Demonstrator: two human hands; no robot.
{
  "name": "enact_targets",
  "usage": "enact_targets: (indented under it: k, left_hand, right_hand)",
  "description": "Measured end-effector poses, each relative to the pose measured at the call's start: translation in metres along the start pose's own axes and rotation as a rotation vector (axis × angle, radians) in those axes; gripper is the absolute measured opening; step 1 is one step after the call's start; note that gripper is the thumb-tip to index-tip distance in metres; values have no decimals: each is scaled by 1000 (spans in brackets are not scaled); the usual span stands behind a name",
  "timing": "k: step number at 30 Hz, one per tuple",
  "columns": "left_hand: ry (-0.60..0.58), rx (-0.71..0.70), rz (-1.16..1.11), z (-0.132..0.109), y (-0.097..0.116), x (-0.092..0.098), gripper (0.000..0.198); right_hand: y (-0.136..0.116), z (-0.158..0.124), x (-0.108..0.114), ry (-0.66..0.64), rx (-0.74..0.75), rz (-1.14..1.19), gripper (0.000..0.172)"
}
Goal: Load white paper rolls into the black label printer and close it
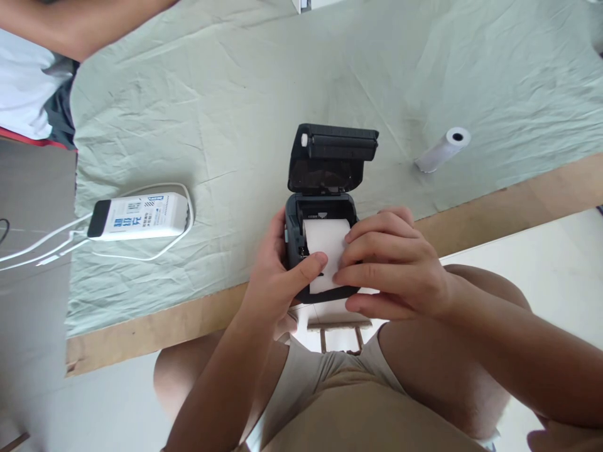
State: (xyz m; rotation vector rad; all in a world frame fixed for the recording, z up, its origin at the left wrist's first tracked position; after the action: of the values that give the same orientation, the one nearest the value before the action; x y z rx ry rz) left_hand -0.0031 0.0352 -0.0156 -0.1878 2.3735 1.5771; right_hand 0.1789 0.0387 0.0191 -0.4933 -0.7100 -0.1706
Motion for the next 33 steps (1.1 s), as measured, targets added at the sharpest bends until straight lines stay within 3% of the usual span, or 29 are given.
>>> enact_targets:
  k: [14, 21, 27, 33]
  left_hand:
    - [4, -11, -19, 0, -1, 0, 77]
    - [-4, -2, -3, -1, 1, -1, 78]
    - [8, 5, 1, 0, -2, 1, 79]
    - [8, -10, 23, 1, -1, 0, 76]
  right_hand:
    - [-2, 2, -6, 72, -26, -84, 3]
    - [-3, 3, 8, 55, 39, -93, 4]
    - [-3, 2, 5, 59, 41, -91, 3]
    - [-4, 1, -6, 6, 44, -29, 19]
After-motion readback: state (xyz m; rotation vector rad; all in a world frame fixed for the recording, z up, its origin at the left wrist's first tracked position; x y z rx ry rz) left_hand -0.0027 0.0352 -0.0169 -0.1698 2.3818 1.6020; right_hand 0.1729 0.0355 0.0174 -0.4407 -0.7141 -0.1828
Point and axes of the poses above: each hand's wrist, its own z-axis towards the middle knuckle, its own x-axis out of the back of the hand, y = z × x, the point moved 4 cm from there along z, towards the middle knuckle, and after that the axes turned 3 degrees about -y, right-handed, at the moved point
